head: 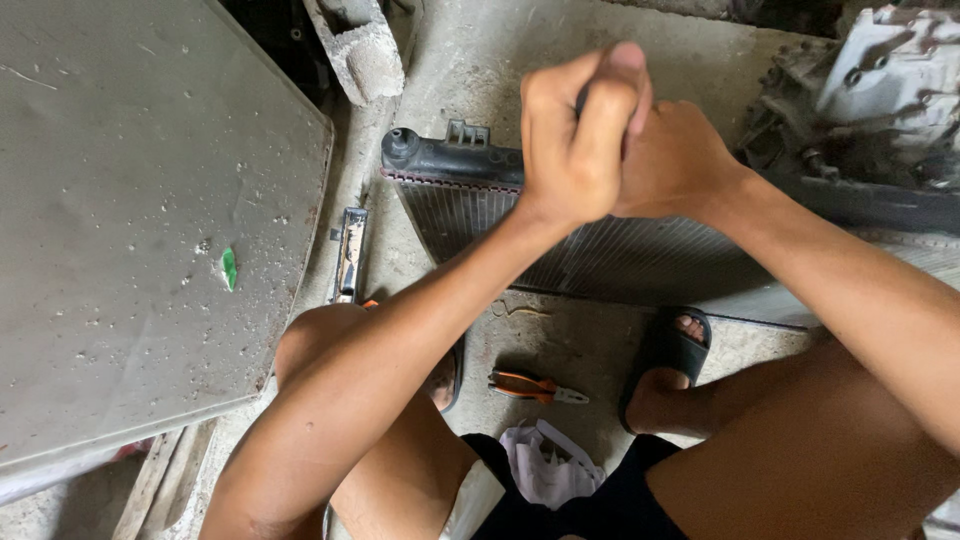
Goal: The person uses a screwdriver to repeatedly pry and scrape along the top plastic edge of a car radiator. The person holds the radiator steady with the left hand while working the tool along the seam with the right hand.
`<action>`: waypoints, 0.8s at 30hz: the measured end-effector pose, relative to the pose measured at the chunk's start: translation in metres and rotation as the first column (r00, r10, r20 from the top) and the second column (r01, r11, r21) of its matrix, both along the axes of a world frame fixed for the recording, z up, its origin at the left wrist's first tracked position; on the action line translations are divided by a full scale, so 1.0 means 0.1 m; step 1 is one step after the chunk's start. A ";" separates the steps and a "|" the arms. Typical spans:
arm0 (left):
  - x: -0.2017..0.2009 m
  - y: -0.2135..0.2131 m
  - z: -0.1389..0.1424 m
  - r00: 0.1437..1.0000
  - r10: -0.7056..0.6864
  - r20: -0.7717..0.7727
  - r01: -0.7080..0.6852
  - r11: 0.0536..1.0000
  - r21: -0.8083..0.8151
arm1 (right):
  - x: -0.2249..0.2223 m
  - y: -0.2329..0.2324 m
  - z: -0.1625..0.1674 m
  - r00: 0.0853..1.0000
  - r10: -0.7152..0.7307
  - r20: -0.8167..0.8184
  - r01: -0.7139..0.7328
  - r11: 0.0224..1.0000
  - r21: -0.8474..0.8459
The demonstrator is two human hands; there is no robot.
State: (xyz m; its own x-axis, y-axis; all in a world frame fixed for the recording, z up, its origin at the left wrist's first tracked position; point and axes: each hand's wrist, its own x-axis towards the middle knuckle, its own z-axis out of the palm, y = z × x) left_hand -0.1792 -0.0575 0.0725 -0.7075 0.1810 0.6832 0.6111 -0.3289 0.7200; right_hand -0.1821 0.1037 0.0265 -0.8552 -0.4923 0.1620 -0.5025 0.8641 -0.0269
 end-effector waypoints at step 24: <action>-0.81 0.32 -0.13 0.878 0.077 0.472 -0.105 0.994 0.034 | 0.02 -0.04 0.10 0.985 -0.110 0.133 0.091 0.986 0.139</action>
